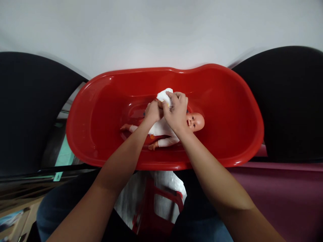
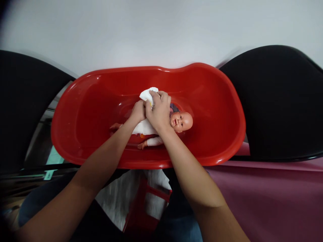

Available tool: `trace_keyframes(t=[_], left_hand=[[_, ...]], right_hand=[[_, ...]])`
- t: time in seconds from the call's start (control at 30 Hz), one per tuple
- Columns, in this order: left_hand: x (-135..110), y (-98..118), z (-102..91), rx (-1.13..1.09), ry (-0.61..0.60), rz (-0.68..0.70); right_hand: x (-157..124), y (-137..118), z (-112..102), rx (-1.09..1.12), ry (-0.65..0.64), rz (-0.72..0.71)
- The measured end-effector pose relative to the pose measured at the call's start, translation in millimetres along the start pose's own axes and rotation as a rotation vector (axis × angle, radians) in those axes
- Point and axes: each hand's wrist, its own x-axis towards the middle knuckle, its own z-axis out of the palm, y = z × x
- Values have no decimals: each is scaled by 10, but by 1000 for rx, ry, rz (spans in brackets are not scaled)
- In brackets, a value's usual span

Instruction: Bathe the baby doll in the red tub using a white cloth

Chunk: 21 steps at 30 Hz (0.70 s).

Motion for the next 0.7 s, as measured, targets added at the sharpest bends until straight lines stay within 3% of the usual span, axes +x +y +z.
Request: trace_keyframes(t=[0.17,0.37,0.53,0.7], left_hand=[[23,-28,30,-20,18,9],[45,-82,46,-64,35,25],[101,-227,98,-219,57,20],[139,-249,151,-260,75,-30]], right_hand=[[7,-52,-44,-88,3,66],[42,-77,-112,41,6,116],[13,-78,-84,25,-87,-52],[7,-43,-118,-176,-216,-189]])
